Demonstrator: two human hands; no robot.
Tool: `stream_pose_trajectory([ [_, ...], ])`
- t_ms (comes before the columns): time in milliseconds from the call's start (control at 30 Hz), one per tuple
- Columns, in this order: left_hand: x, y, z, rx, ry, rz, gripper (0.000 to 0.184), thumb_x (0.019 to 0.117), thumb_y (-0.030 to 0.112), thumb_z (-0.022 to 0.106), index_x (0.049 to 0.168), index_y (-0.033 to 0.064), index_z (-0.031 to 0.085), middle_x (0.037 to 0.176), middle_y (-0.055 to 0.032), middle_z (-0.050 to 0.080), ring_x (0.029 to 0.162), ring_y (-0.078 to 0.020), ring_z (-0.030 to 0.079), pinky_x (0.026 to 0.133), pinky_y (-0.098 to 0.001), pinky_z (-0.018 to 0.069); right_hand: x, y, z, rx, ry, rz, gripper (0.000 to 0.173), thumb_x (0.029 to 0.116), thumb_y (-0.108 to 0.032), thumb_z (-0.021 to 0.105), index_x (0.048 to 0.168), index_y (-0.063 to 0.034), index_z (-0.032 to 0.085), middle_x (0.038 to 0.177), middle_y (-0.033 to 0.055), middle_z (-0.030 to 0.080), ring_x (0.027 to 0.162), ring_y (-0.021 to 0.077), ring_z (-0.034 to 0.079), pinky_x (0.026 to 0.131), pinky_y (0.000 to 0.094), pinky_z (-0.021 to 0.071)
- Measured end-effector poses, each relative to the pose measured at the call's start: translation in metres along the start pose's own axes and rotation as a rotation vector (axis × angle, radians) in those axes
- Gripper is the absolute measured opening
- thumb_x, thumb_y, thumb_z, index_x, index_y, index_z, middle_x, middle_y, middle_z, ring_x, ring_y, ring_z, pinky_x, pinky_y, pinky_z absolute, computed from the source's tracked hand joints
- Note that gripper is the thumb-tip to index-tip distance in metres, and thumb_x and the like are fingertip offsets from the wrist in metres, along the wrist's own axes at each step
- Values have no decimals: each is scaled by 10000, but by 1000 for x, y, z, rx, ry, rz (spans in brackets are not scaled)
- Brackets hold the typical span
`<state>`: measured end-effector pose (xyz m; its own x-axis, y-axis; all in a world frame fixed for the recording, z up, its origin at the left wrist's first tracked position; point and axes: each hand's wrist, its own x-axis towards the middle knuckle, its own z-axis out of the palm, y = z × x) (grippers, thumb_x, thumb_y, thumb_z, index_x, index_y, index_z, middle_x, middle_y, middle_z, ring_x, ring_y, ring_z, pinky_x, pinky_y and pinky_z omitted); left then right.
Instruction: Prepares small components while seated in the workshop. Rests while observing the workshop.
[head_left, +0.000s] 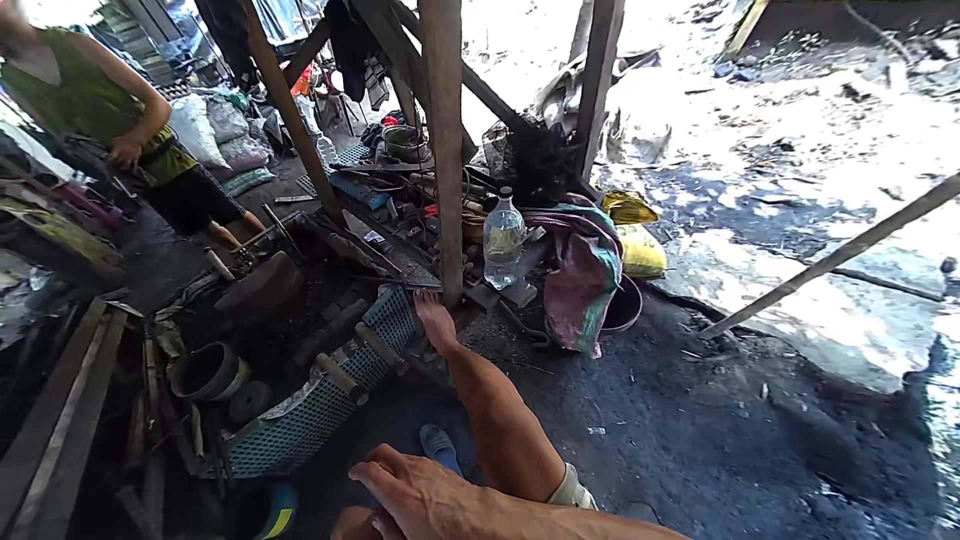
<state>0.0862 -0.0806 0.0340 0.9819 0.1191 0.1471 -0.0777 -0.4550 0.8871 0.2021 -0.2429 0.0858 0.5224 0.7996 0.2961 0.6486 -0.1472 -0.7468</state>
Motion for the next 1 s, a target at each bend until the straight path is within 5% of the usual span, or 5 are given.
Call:
stream_pose_trajectory([
  [167,5,5,-11,-189,149,90,170,1035,187,621,1064,127,777,955,41,777,856,-41,725,798,-250,623,-2,4,0,207,81,-102,492,931,-151,705,1395,-59,567,1234,167,610,1029,230,665,869,345,603],
  [267,13,12,-16,-277,292,84,165,1029,171,638,1075,76,764,895,-31,775,743,-130,736,698,-306,645,-2,6,3,210,121,-126,415,954,-182,713,1340,-64,618,1194,152,632,1001,213,661,843,317,598],
  [700,16,11,-21,-238,261,195,247,964,284,733,1164,141,756,1023,7,775,882,-93,736,803,-254,629,-2,8,-3,328,134,-126,208,999,-234,705,1177,-139,756,1041,62,692,909,128,669,801,275,592],
  [900,16,-17,-23,-267,241,-70,248,931,125,740,1153,14,732,959,-83,767,823,-170,740,746,-335,646,-1,10,-12,329,276,-246,120,1005,-178,687,1033,-102,776,923,40,690,834,113,664,738,277,591],
  [1000,14,-74,-21,149,337,-370,219,952,218,720,1109,70,758,987,-59,773,885,-163,744,821,-398,631,2,7,-23,373,378,-254,102,989,-125,694,1030,-63,763,920,49,684,791,90,649,690,233,581],
])
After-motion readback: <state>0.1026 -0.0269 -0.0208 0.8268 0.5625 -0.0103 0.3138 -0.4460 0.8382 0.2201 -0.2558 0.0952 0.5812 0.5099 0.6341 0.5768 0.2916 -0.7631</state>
